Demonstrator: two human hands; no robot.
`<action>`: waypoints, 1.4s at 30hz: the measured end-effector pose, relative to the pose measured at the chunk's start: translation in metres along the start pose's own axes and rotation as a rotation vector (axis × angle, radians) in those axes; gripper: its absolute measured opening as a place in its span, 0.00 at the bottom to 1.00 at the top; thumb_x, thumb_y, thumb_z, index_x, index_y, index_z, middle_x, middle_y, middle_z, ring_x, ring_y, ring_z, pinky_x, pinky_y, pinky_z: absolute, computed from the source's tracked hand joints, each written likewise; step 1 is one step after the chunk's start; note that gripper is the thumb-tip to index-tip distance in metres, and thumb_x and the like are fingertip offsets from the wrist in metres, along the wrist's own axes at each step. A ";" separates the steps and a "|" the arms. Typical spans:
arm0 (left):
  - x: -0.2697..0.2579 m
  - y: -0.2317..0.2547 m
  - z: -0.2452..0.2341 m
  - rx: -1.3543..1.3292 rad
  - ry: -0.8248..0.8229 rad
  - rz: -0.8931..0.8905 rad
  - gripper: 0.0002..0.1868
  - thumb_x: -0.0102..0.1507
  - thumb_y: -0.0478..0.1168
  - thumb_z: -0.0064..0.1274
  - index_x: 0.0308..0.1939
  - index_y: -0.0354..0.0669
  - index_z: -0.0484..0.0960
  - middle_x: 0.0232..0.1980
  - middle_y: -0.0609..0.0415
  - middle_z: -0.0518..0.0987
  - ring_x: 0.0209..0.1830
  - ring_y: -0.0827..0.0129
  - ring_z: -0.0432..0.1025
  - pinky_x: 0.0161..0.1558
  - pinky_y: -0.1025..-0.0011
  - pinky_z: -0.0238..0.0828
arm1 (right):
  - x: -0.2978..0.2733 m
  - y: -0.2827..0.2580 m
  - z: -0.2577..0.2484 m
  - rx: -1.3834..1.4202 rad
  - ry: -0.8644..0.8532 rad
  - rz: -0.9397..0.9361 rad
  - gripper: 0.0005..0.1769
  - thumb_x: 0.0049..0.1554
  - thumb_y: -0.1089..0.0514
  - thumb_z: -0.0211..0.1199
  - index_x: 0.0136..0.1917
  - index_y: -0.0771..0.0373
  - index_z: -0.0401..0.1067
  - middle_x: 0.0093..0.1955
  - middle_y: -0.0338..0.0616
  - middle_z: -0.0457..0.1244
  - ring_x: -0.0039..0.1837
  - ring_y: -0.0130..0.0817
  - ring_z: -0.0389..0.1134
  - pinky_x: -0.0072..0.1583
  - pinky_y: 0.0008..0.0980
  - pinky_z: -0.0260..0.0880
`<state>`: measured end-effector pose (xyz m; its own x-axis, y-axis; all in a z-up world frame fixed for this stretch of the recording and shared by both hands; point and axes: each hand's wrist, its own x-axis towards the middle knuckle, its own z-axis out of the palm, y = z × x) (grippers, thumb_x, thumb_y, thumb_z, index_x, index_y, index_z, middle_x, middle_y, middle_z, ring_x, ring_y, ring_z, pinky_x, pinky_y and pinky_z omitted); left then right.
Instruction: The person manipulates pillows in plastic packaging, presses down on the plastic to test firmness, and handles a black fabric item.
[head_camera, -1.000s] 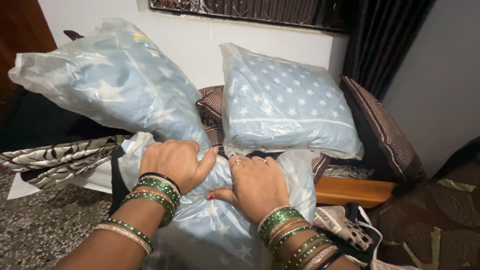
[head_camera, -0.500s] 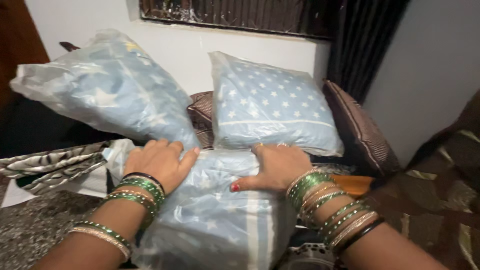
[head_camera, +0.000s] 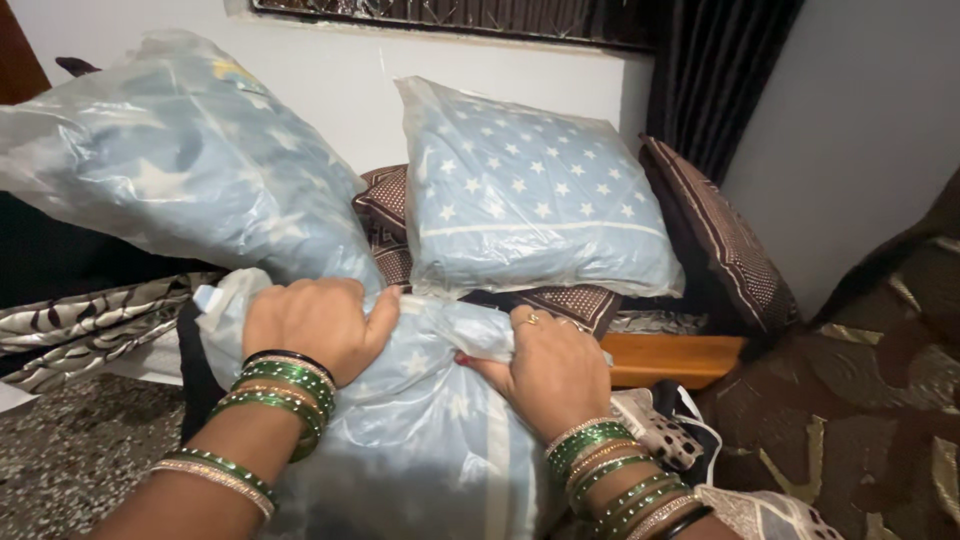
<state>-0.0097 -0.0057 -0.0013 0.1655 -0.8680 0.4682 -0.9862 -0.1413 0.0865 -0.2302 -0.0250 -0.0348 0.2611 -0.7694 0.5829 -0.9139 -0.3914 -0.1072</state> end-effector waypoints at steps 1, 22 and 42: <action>0.001 0.002 0.001 -0.008 -0.001 0.019 0.31 0.64 0.65 0.41 0.28 0.47 0.88 0.32 0.42 0.84 0.34 0.49 0.79 0.42 0.52 0.73 | -0.001 0.001 0.001 -0.009 -0.017 0.022 0.36 0.44 0.24 0.67 0.41 0.60 0.71 0.37 0.47 0.67 0.45 0.49 0.70 0.48 0.48 0.69; -0.009 -0.015 0.003 -0.015 0.038 -0.005 0.28 0.66 0.62 0.38 0.34 0.48 0.87 0.38 0.47 0.85 0.42 0.51 0.79 0.45 0.51 0.71 | 0.035 -0.055 -0.008 0.034 -0.191 -0.362 0.53 0.40 0.14 0.61 0.58 0.62 0.73 0.48 0.54 0.68 0.55 0.50 0.68 0.57 0.52 0.62; 0.005 -0.004 0.015 -0.032 -0.005 0.070 0.28 0.65 0.61 0.41 0.27 0.47 0.87 0.31 0.46 0.84 0.35 0.50 0.79 0.41 0.51 0.73 | 0.025 -0.043 0.020 0.027 -0.220 -0.239 0.45 0.46 0.17 0.57 0.49 0.62 0.74 0.42 0.48 0.70 0.50 0.45 0.70 0.55 0.44 0.66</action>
<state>-0.0047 -0.0161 -0.0124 0.0959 -0.8774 0.4700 -0.9945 -0.0648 0.0820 -0.1783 -0.0372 -0.0318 0.5310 -0.7436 0.4064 -0.8108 -0.5852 -0.0112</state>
